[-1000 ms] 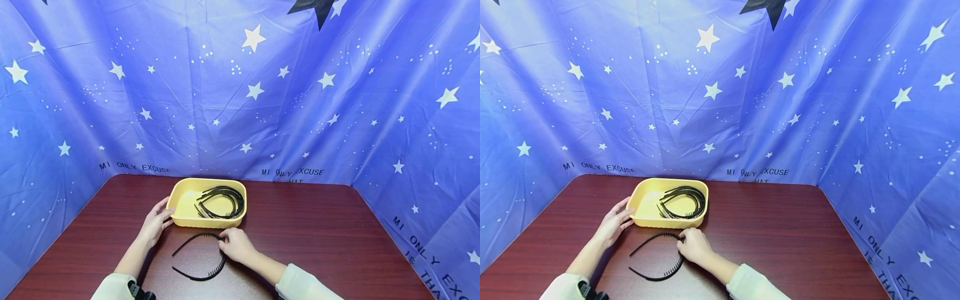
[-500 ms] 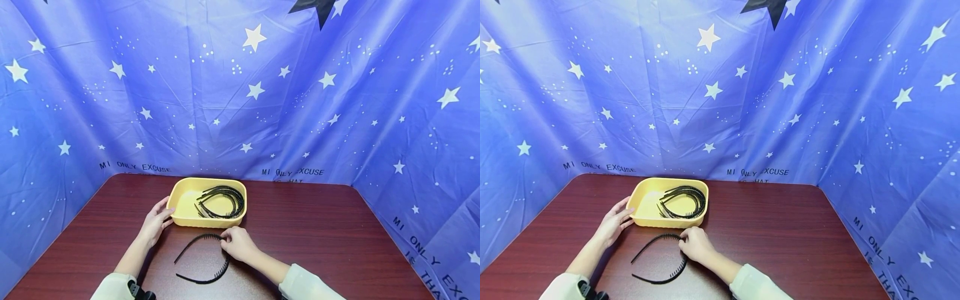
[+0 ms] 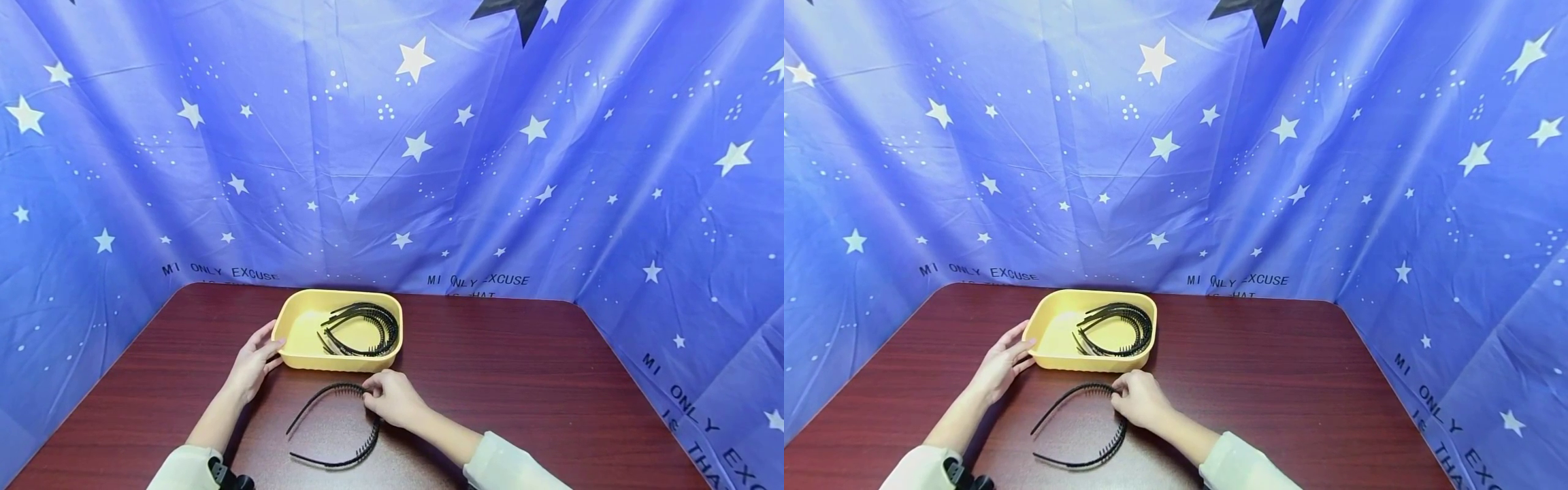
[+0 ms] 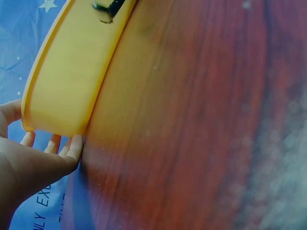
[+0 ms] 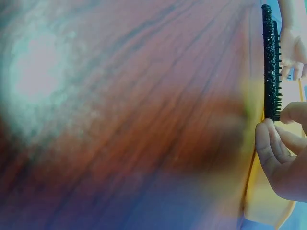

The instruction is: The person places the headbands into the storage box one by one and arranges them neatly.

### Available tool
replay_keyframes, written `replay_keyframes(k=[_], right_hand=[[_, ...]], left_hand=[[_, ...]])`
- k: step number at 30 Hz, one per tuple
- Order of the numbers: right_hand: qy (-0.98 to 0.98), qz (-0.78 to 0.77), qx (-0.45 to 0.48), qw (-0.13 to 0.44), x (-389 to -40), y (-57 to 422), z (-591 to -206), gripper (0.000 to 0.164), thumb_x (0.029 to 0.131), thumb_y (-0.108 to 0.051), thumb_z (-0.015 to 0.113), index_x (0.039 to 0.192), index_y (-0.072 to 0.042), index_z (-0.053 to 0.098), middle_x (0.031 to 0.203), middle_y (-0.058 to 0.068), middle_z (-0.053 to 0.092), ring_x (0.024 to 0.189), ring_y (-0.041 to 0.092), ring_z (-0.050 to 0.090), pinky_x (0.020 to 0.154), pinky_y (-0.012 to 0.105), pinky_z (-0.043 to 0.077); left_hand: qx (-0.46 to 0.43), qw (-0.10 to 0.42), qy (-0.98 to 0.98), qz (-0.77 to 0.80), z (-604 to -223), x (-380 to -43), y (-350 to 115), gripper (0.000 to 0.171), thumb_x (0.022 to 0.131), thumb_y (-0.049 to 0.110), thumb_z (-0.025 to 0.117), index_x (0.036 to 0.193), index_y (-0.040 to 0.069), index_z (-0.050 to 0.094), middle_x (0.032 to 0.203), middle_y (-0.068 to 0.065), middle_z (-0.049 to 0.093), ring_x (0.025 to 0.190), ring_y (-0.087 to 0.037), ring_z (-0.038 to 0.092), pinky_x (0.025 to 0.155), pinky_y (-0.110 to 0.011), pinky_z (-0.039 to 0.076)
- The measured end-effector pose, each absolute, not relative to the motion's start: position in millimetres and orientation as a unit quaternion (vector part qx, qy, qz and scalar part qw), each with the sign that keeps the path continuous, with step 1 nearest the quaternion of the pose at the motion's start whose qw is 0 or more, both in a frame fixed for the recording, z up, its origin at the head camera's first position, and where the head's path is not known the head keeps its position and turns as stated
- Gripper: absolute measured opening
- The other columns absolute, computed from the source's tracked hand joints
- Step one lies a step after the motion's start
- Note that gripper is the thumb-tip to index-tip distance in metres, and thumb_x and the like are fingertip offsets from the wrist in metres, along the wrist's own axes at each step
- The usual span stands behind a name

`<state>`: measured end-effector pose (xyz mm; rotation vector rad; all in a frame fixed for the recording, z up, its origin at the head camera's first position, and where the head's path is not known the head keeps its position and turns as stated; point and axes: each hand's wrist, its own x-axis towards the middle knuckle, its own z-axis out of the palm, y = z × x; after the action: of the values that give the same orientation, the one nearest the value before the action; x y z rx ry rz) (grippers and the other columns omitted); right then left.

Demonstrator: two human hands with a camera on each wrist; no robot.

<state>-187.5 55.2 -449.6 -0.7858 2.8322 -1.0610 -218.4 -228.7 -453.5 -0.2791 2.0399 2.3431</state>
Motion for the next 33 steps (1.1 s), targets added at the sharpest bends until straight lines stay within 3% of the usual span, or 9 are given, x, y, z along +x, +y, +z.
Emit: replay_keyframes(k=[33], right_hand=[[0.895, -0.35, -0.277, -0.03, -188.5, 75.9, -429.0, 0.022, 0.075, -0.007, 0.064, 0.096, -0.004, 0.07, 0.074, 0.0, 0.056, 0.061, -0.002, 0.044, 0.057, 0.016, 0.04]], left_hand=[[-0.086, 0.012, 0.654, 0.752, -457.2, -219.3, -230.2, 0.062, 0.095, 0.012, 0.052, 0.149, 0.011, 0.021, 0.105, 0.008, 0.05, 0.093, 0.001, 0.059, 0.081, -0.02, 0.049]])
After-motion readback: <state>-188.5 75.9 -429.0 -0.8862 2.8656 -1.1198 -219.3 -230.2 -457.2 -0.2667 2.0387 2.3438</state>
